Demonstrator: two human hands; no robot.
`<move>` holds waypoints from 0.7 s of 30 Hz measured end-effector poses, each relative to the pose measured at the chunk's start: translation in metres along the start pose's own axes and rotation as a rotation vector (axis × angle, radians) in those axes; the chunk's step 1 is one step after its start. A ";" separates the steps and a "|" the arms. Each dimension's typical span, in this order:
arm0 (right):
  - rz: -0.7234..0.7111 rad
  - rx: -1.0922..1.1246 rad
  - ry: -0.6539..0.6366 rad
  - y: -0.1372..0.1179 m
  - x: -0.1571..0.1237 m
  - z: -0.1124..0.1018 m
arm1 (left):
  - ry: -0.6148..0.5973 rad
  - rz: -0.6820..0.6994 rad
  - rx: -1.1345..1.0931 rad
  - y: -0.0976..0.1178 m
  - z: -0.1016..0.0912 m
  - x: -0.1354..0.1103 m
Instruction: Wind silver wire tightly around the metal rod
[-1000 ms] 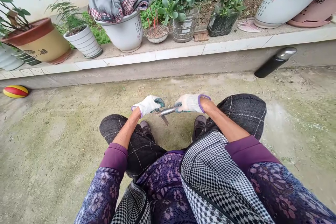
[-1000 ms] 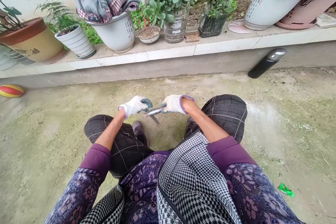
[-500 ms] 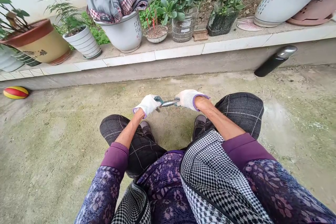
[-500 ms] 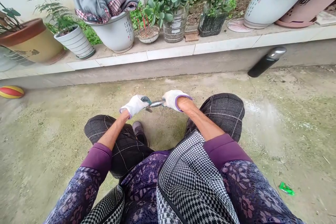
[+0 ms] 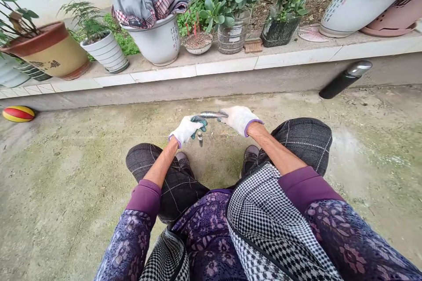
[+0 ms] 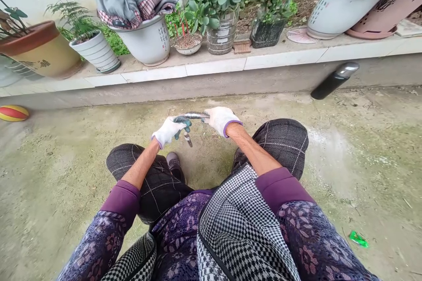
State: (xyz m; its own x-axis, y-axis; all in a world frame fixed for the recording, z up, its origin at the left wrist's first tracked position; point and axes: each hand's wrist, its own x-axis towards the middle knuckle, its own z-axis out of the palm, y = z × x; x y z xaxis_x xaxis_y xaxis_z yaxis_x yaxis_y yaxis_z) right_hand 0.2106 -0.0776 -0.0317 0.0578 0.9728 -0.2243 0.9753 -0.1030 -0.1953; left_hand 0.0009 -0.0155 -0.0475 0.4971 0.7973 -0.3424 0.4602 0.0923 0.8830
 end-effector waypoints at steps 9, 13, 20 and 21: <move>0.017 0.485 0.186 0.010 0.003 0.004 | -0.034 0.011 -0.065 -0.001 -0.001 0.002; 0.070 0.973 0.092 0.006 -0.002 0.003 | -0.062 0.017 -0.080 0.003 -0.002 0.000; -0.146 1.318 -0.100 0.005 -0.013 -0.002 | -0.139 0.017 -0.036 0.008 -0.003 -0.006; -0.192 1.307 -0.170 0.006 -0.015 -0.002 | -0.152 0.014 -0.020 0.009 -0.003 -0.007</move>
State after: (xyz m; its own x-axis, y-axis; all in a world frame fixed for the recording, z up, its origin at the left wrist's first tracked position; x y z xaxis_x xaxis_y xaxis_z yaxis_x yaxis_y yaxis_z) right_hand 0.2160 -0.0920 -0.0275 -0.1775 0.9661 -0.1873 0.0389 -0.1832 -0.9823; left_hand -0.0009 -0.0183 -0.0366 0.6098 0.6992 -0.3732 0.4386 0.0945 0.8937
